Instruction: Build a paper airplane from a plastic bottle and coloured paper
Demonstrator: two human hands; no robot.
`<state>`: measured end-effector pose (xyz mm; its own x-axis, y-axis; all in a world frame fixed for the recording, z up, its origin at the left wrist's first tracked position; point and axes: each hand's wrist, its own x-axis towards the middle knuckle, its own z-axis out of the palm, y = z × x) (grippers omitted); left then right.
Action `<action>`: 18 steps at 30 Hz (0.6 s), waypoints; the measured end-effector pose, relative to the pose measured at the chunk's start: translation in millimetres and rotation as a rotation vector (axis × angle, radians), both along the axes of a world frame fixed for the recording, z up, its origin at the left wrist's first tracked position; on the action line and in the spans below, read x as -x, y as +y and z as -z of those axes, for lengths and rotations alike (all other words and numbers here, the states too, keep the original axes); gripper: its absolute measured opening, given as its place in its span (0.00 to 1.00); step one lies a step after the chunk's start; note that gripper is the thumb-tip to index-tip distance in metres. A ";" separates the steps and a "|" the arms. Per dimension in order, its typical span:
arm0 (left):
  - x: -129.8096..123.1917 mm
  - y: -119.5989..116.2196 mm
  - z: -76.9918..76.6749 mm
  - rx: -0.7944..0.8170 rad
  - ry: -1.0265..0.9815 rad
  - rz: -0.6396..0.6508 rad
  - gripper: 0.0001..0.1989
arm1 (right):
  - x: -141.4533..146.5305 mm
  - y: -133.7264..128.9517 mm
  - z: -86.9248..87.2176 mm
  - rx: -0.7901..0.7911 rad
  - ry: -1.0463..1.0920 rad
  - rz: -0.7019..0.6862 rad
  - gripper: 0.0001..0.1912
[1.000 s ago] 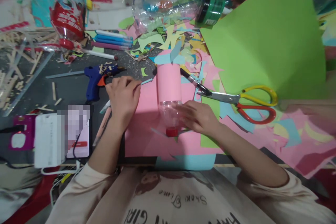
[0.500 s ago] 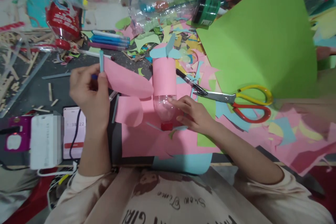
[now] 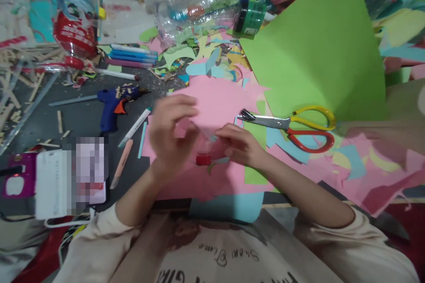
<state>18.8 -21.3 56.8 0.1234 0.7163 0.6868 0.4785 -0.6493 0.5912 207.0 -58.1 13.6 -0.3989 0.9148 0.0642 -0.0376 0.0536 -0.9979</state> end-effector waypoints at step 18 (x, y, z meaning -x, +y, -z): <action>76.7 0.7 -11.8 0.180 0.391 -0.089 0.13 | 0.1 11.4 -11.2 0.663 0.294 0.341 0.28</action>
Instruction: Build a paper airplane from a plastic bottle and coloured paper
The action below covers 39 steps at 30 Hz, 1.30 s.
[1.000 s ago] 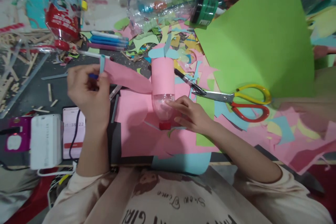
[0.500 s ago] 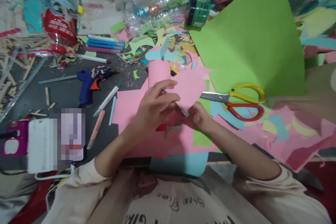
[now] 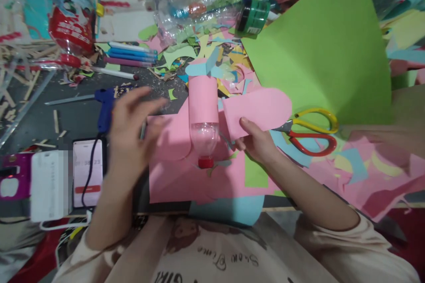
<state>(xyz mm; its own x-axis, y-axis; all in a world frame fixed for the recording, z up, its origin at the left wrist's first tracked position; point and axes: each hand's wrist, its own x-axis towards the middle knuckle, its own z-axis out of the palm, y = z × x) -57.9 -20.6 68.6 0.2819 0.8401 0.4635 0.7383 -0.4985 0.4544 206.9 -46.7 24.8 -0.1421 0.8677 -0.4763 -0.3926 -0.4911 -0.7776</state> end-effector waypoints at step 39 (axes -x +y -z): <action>-26.8 5.1 41.1 0.218 -0.173 -0.354 0.17 | 4.1 3.6 17.6 0.061 0.233 0.086 0.17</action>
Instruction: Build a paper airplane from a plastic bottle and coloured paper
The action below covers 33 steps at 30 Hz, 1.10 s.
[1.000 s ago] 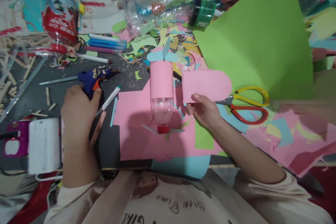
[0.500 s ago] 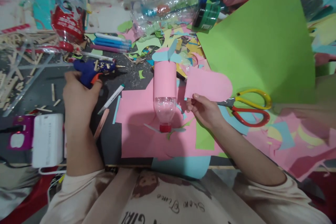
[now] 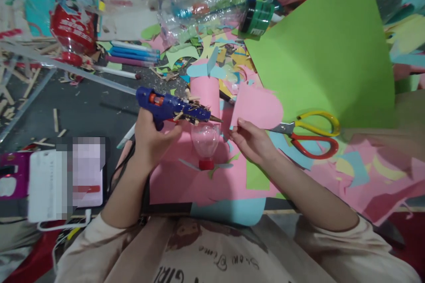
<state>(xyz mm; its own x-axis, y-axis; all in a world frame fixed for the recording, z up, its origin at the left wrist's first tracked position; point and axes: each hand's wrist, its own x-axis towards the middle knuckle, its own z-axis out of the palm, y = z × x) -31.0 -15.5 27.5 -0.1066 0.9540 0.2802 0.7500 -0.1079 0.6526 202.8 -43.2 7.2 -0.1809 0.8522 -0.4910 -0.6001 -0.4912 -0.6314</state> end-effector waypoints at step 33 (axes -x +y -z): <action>4.4 -2.1 11.8 0.035 0.210 -0.020 0.13 | 8.2 -1.2 -10.5 -0.079 -0.215 0.036 0.26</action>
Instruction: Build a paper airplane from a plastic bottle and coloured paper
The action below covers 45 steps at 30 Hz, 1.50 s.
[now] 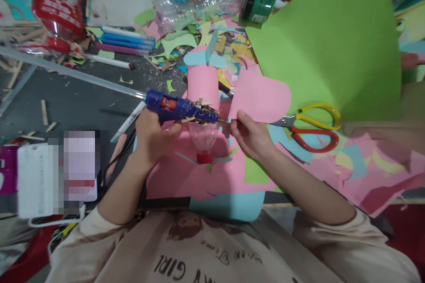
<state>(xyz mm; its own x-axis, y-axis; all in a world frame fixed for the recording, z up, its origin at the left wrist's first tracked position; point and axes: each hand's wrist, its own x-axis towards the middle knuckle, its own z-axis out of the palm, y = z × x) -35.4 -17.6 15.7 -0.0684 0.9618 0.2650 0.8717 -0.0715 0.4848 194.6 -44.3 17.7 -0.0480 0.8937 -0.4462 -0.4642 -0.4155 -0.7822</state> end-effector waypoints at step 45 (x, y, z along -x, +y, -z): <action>-0.9 1.3 0.3 0.036 -0.095 -0.075 0.11 | -2.1 -3.4 -1.6 -0.059 -0.005 -0.088 0.22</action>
<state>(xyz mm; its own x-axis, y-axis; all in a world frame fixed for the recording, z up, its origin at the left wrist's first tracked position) -34.6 -16.3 15.5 -0.1639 0.9618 0.2191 0.8242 0.0114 0.5662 196.7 -47.7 19.3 -0.1253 0.9109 -0.3932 -0.4243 -0.4075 -0.8087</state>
